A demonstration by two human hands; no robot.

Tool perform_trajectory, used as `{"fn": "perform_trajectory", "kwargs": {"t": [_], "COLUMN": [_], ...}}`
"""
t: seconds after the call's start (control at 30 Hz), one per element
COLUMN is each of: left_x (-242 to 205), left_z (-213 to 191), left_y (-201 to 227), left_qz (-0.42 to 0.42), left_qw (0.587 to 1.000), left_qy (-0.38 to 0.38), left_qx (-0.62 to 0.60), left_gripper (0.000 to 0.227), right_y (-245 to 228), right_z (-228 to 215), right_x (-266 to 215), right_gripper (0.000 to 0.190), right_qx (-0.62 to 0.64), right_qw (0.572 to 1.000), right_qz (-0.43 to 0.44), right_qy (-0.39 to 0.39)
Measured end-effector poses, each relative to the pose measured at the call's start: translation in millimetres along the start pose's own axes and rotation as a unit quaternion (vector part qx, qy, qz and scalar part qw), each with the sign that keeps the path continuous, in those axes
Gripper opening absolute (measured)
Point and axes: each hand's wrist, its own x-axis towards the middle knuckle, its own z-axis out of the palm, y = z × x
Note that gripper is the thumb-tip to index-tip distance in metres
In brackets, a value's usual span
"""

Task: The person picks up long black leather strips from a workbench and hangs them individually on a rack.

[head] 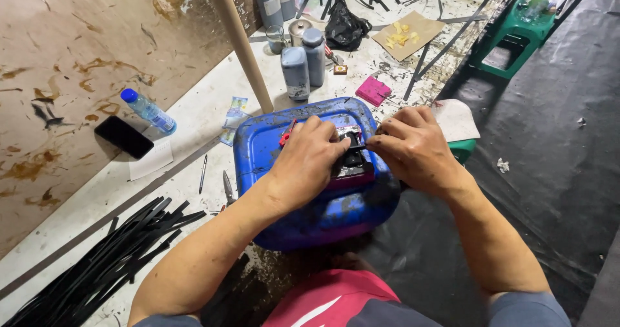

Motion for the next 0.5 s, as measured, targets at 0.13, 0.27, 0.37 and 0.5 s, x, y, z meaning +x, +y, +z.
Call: {"fn": "perform_trajectory", "kwargs": {"t": [0.13,0.27,0.37,0.5], "left_x": [13,23,30,37], "left_z": [-1,9,7,10], "left_y": [-1,-5,-3,-1], "left_qz": [-0.005,0.002,-0.01,-0.025], "left_qw": [0.997,0.991,0.985,0.975], "left_qy": [-0.015,-0.02,-0.028,-0.041], "left_qx": [-0.074,-0.132,-0.168,-0.215], "left_gripper": [0.019,0.017,0.025,0.043], "right_y": [4,8,12,16], "right_z": [-4,-9,-11,-13], "right_x": [-8,-13,-19,-25], "right_gripper": [0.014,0.014,0.015,0.014], "right_qx": [-0.012,-0.028,-0.033,-0.051], "right_qw": [1.0,0.999,0.999,0.998], "right_qz": [0.013,0.014,0.013,0.017], "right_qy": [-0.004,0.005,0.014,0.018]}}
